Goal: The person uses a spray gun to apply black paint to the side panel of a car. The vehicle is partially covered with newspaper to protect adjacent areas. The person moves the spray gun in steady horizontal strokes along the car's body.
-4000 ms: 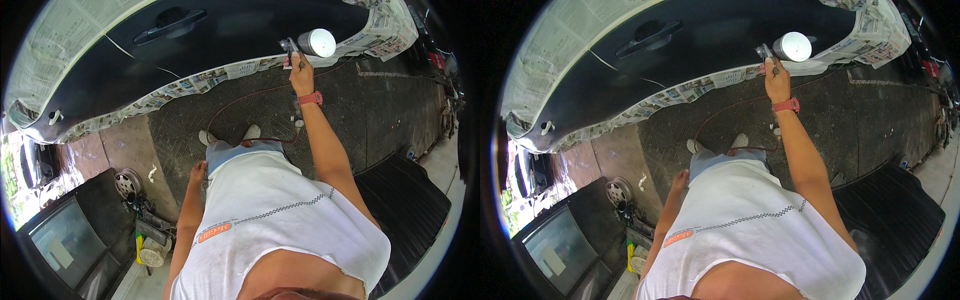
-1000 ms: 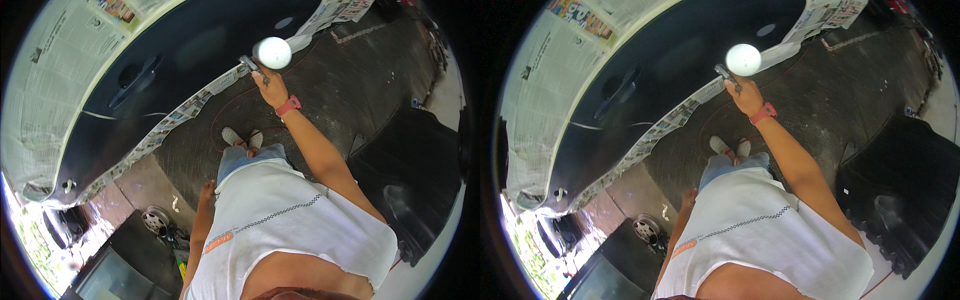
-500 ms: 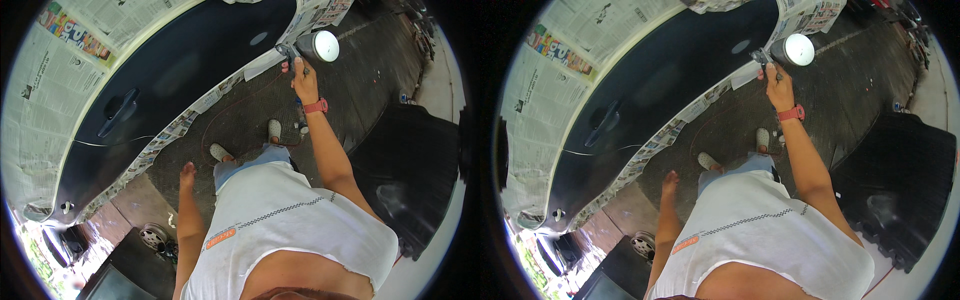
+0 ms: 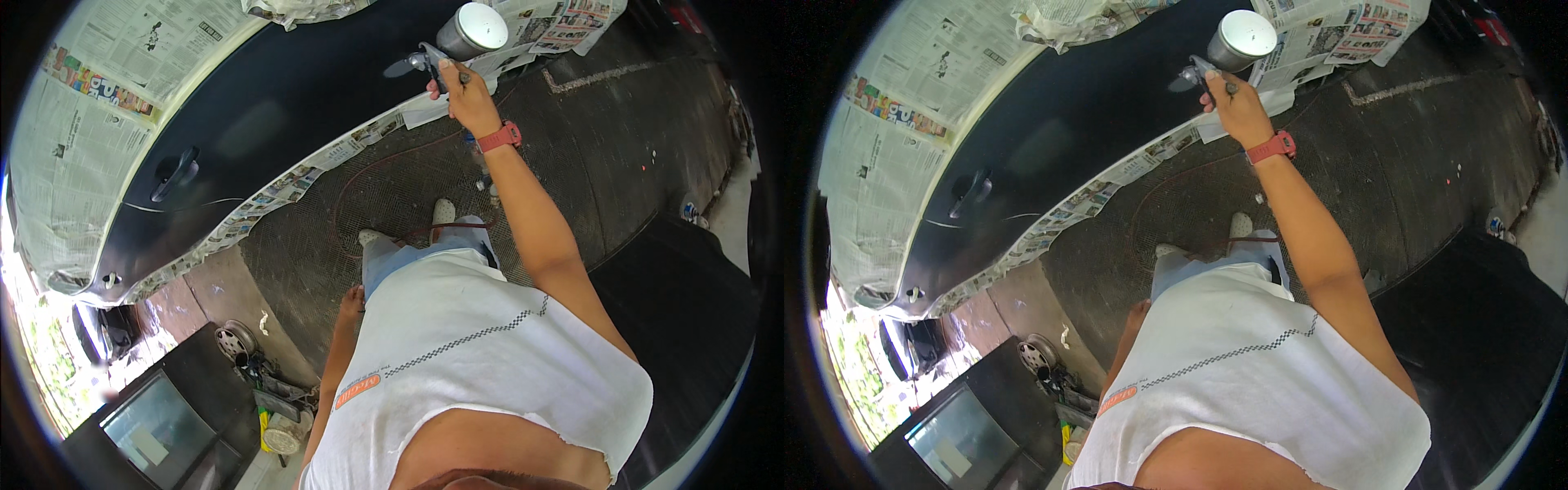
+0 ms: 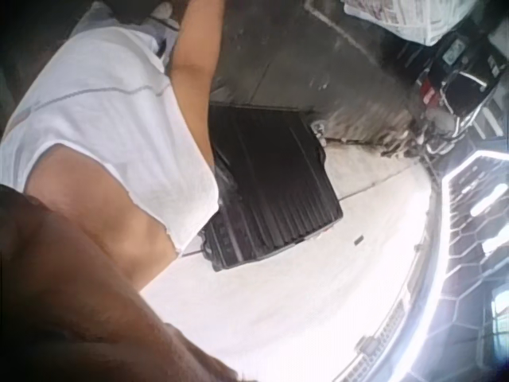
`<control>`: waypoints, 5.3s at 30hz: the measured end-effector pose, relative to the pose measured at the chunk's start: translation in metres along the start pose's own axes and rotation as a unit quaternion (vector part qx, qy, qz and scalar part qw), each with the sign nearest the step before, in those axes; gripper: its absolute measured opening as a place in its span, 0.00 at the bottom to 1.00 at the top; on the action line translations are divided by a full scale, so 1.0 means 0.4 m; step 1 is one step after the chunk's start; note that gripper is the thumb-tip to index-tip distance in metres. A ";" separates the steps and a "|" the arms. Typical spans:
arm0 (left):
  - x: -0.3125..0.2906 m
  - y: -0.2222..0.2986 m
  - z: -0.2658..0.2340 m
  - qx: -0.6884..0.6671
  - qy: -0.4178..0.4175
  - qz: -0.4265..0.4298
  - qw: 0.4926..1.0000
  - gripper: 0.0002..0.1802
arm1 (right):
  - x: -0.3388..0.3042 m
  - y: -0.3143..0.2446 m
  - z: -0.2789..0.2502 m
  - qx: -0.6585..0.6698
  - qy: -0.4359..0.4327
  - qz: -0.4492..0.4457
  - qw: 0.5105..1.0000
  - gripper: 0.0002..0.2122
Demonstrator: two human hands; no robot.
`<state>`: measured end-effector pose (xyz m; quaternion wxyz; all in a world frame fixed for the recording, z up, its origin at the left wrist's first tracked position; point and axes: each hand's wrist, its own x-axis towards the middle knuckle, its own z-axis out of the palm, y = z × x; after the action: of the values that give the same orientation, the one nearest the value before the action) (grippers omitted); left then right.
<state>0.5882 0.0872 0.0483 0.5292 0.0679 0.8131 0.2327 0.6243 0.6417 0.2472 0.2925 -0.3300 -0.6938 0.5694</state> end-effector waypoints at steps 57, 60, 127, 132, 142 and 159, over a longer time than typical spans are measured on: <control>-0.042 0.064 0.087 -0.029 0.134 -0.029 0.990 0.36 | -0.060 0.277 -0.044 -0.048 0.007 -0.071 0.996 0.21; -0.036 0.030 0.092 0.001 0.115 -0.045 0.992 0.35 | -0.061 0.256 -0.038 -0.024 0.028 -0.087 0.996 0.22; -0.106 0.076 0.089 -0.048 0.142 -0.085 0.985 0.37 | -0.049 0.444 0.079 -0.105 -0.014 -0.059 0.993 0.20; -0.082 -0.007 0.092 -0.034 0.150 -0.080 0.985 0.40 | -0.029 0.503 0.023 -0.105 0.049 -0.052 0.992 0.23; -0.106 0.081 0.081 -0.026 0.146 -0.084 0.985 0.38 | -0.048 0.523 0.009 -0.116 0.044 -0.053 0.991 0.23; -0.124 0.078 0.089 0.014 0.164 -0.075 0.984 0.36 | -0.041 0.496 0.029 -0.112 0.005 -0.023 0.993 0.23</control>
<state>0.6372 0.1079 0.0917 0.4036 -0.0248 0.8949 0.1888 0.6499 0.6484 0.0495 0.2701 -0.3476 -0.7591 0.4796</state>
